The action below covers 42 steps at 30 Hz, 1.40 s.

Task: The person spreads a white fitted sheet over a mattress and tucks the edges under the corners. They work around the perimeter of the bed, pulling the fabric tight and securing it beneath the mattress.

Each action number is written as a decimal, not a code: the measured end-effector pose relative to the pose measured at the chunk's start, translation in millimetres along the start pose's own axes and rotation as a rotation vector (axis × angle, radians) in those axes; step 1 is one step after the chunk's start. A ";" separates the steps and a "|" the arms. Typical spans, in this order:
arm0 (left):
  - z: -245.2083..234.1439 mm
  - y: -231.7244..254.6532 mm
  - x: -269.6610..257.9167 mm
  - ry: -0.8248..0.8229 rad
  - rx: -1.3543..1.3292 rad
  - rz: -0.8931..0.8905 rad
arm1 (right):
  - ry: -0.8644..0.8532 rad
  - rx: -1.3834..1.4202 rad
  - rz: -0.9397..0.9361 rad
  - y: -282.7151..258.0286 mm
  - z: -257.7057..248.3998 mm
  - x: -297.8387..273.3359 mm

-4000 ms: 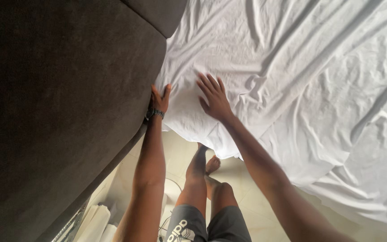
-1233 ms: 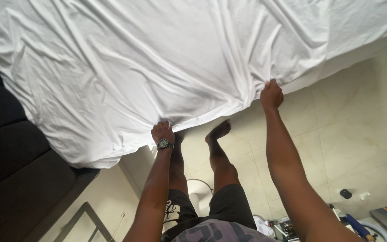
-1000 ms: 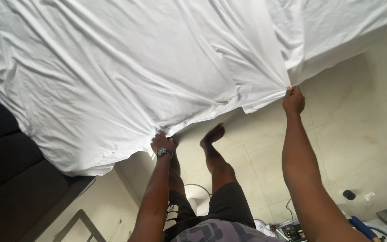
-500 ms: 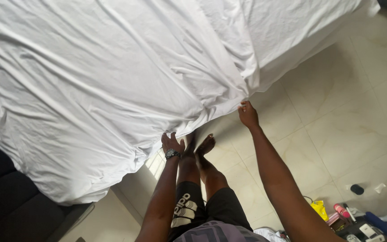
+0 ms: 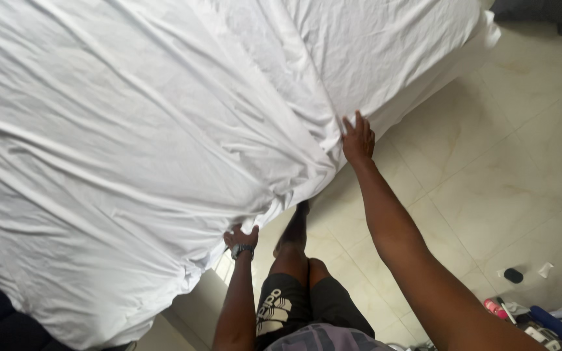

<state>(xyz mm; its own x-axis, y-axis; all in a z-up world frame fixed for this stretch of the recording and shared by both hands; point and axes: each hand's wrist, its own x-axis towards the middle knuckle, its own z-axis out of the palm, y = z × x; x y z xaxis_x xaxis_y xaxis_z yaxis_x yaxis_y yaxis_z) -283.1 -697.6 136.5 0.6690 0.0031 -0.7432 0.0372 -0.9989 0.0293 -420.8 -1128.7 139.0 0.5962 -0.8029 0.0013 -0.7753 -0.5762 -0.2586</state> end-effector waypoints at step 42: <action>117.1 289.8 -109.5 -0.249 -0.013 0.331 | -0.171 -0.263 -0.332 270.1 -33.7 177.9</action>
<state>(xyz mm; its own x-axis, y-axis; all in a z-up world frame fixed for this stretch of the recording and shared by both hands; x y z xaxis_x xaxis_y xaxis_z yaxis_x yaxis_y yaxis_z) -432.5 -993.0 148.1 0.4465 -0.3309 -0.8313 -0.1394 -0.9435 0.3007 -531.2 -1432.2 102.0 0.8299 -0.5443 -0.1227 -0.5501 -0.8349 -0.0170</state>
